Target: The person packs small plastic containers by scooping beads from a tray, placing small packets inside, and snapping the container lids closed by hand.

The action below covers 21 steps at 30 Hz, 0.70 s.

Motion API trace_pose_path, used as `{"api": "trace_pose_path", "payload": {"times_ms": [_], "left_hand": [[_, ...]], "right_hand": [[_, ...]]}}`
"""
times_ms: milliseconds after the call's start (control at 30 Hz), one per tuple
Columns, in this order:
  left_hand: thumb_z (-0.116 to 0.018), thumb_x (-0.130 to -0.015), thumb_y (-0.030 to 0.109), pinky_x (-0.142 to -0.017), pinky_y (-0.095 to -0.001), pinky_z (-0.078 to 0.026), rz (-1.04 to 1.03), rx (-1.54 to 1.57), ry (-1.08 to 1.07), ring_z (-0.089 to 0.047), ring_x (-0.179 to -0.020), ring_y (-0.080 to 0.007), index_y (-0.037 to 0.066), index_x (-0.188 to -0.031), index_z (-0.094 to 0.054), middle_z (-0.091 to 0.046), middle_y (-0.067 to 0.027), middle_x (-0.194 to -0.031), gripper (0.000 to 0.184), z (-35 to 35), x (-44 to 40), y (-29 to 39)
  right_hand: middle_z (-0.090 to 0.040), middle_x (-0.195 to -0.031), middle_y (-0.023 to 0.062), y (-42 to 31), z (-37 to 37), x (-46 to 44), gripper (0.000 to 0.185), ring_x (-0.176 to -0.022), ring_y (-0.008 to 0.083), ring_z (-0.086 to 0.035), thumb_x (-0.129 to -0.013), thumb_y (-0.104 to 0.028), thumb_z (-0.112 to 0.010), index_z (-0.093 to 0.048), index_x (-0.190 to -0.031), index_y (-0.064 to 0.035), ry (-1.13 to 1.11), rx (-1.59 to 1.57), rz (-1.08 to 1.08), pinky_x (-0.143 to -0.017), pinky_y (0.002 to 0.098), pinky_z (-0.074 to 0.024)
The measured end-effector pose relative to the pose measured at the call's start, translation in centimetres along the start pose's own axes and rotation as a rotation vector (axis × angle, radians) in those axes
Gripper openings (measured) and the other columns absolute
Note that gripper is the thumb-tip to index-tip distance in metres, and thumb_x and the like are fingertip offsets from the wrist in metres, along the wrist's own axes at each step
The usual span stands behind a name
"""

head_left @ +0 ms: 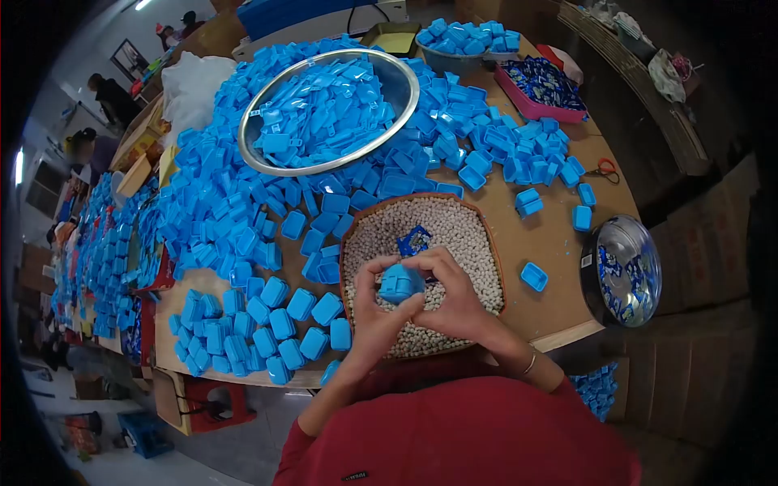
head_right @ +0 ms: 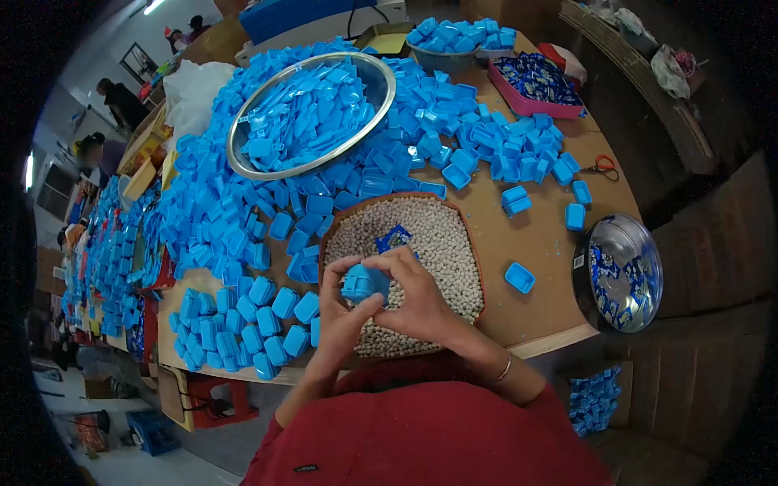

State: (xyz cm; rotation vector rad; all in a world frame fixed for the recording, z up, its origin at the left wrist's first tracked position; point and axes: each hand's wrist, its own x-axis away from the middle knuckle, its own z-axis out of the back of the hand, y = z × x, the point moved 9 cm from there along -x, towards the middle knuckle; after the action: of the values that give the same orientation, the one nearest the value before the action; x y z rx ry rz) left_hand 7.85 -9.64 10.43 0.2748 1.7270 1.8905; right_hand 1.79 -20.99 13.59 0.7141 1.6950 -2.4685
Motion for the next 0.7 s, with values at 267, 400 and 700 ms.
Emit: {"api": "trace_pose_path", "payload": {"times_ms": [267, 400, 700], "left_hand": [[-0.074, -0.075, 0.006, -0.084, -0.029, -0.049, 0.274, 0.698, 0.052, -0.056, -0.097, -0.0133, 0.002, -0.117, -0.047, -0.054, -0.0073, -0.109, 0.05, 0.2, 1.2, -2.8], [-0.075, -0.075, 0.005, -0.081, -0.0286, -0.051, 0.182, 0.301, -0.165, -0.058, -0.093, -0.0132, 0.004, -0.113, -0.049, -0.056, -0.0061, -0.106, 0.046, 0.2, 1.0, -0.5], [-0.077, -0.071, 0.007, -0.07, -0.0257, -0.051, 0.169, 0.282, -0.201, -0.058, -0.083, -0.0115, 0.006, -0.1, -0.05, -0.056, -0.0057, -0.1, 0.04, 1.2, 0.4, -2.1]], "right_hand": [[-0.057, -0.105, 0.0099, 0.1, -1.1, 0.4, 0.057, -0.091, 0.0203, -0.06, -0.068, -0.007, -0.075, -0.052, -0.12, -0.0047, -0.077, -0.004, -0.024, -0.08, 0.0327, -0.0505], [-0.058, -0.099, 0.0104, 0.3, -1.1, 0.5, 0.051, -0.089, 0.0205, -0.061, -0.067, -0.008, -0.075, -0.053, -0.113, -0.003, -0.138, -0.02, -0.061, -0.078, 0.0327, -0.0506], [-0.06, -0.108, 0.0135, 1.2, -1.6, 1.2, 0.032, -0.092, 0.0189, -0.062, -0.078, -0.011, -0.072, -0.053, -0.102, -0.0014, -0.189, -0.248, -0.207, -0.078, 0.0322, -0.051]]}}
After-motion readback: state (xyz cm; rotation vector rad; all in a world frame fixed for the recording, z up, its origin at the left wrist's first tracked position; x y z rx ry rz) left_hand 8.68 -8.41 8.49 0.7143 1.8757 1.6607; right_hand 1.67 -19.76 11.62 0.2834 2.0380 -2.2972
